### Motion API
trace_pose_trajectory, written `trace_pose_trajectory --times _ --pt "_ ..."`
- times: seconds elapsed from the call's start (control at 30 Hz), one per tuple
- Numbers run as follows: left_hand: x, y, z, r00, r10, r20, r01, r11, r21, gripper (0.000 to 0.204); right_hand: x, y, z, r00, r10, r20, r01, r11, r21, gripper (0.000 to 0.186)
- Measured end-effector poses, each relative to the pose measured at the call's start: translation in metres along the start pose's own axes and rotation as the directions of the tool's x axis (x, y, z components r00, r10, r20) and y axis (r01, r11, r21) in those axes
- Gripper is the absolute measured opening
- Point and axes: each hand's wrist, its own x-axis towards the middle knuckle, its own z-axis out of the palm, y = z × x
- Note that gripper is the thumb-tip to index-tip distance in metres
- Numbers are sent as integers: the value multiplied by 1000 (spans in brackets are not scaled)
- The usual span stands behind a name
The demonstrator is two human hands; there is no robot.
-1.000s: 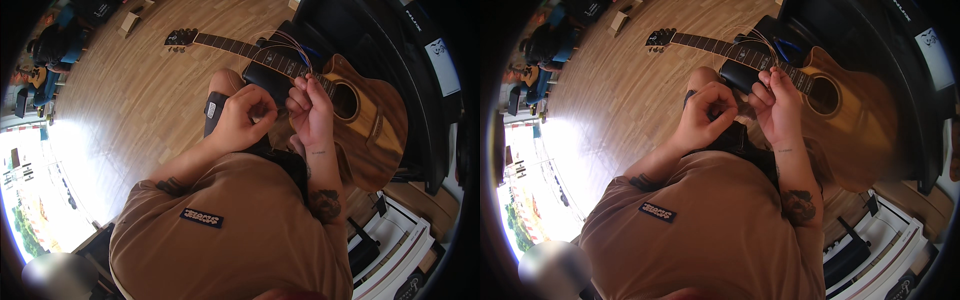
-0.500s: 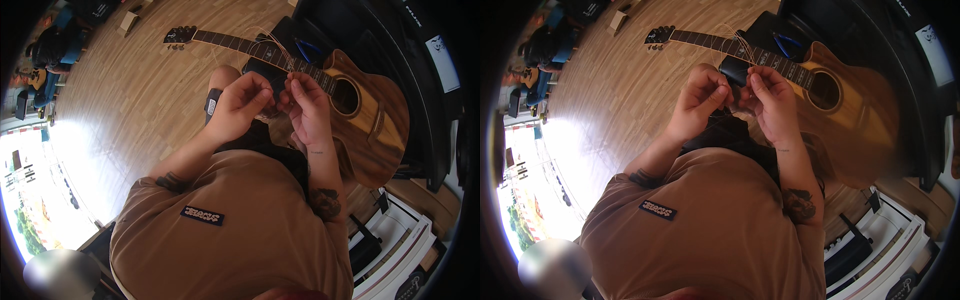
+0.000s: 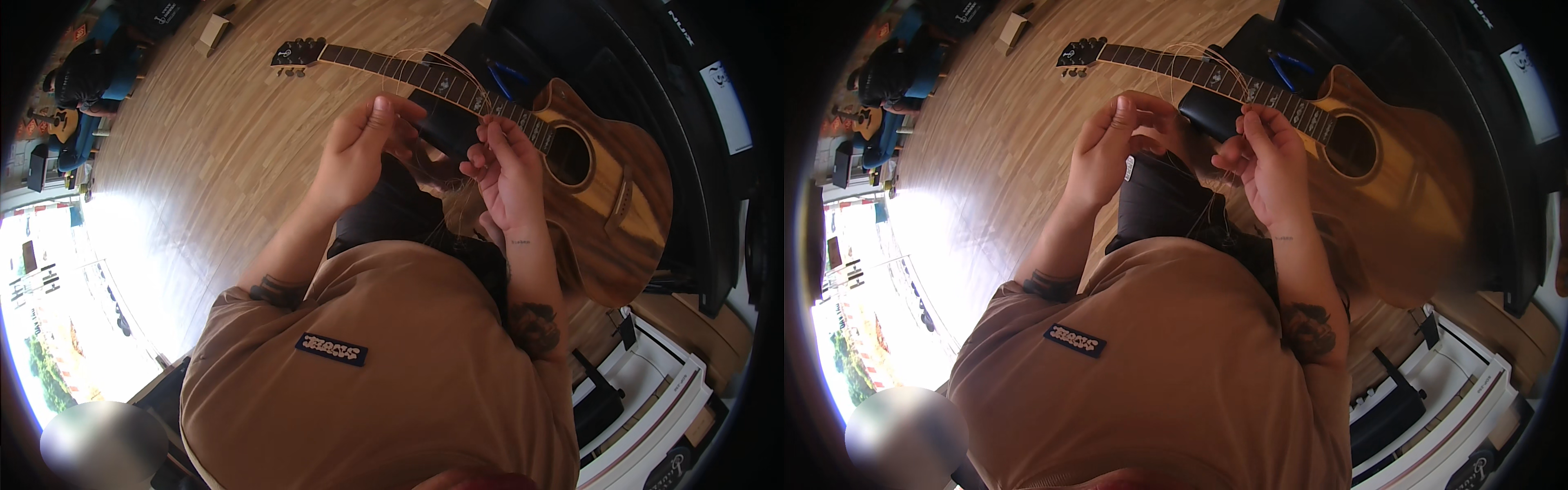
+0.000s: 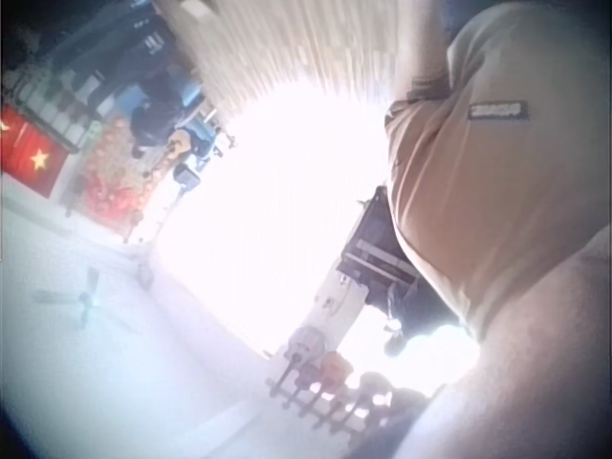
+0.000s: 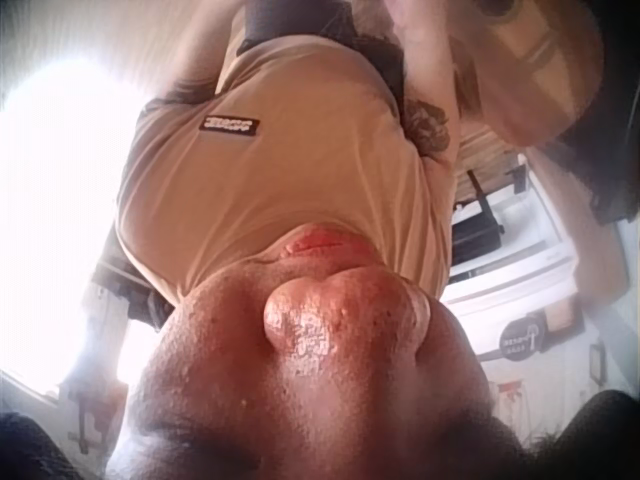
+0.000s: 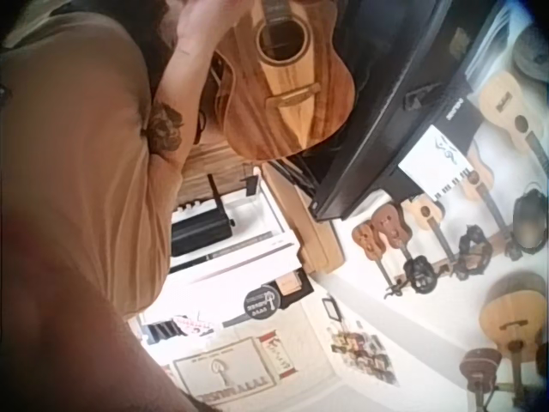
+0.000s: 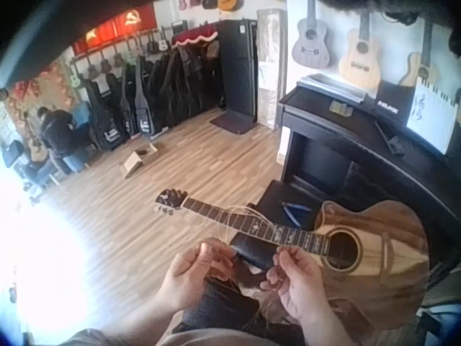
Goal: The person strings an acoustic guitar by threading a new string through the bridge, pulling it along the fretboard, and securing it at the headstock. The person repeats this process for multiple strings, adjusting tension and positioning as needed.
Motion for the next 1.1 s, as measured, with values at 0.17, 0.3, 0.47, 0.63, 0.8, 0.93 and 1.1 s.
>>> trace_pose_trajectory --times 0.17,0.3,0.47,0.63,0.8,0.93,1.1 --pt "0 4 -14 1000 13 3 -13 981 -195 56 2 -1 -2 999 5 -44 -1 997 81 15" --pt "-2 7 -24 993 -18 118 52 955 -291 54 7 -2 -12 999 26 44 -33 982 184 12" --pt "-11 11 -39 968 -204 144 236 934 -267 51 15 -5 -17 998 48 49 -58 972 229 11" --pt "-17 7 -54 946 -283 161 305 943 -136 49 16 -6 -14 998 47 42 -55 972 227 11" --pt "-20 -3 -66 937 -328 115 299 930 216 49 19 -7 -15 999 13 44 -23 973 228 11" --pt "-23 -11 -70 974 -190 124 81 802 592 45 26 -14 -24 1000 10 9 -12 959 283 10" --pt "-19 -29 -86 994 -62 84 -14 716 698 44 27 -20 -30 999 -19 27 12 968 252 9"
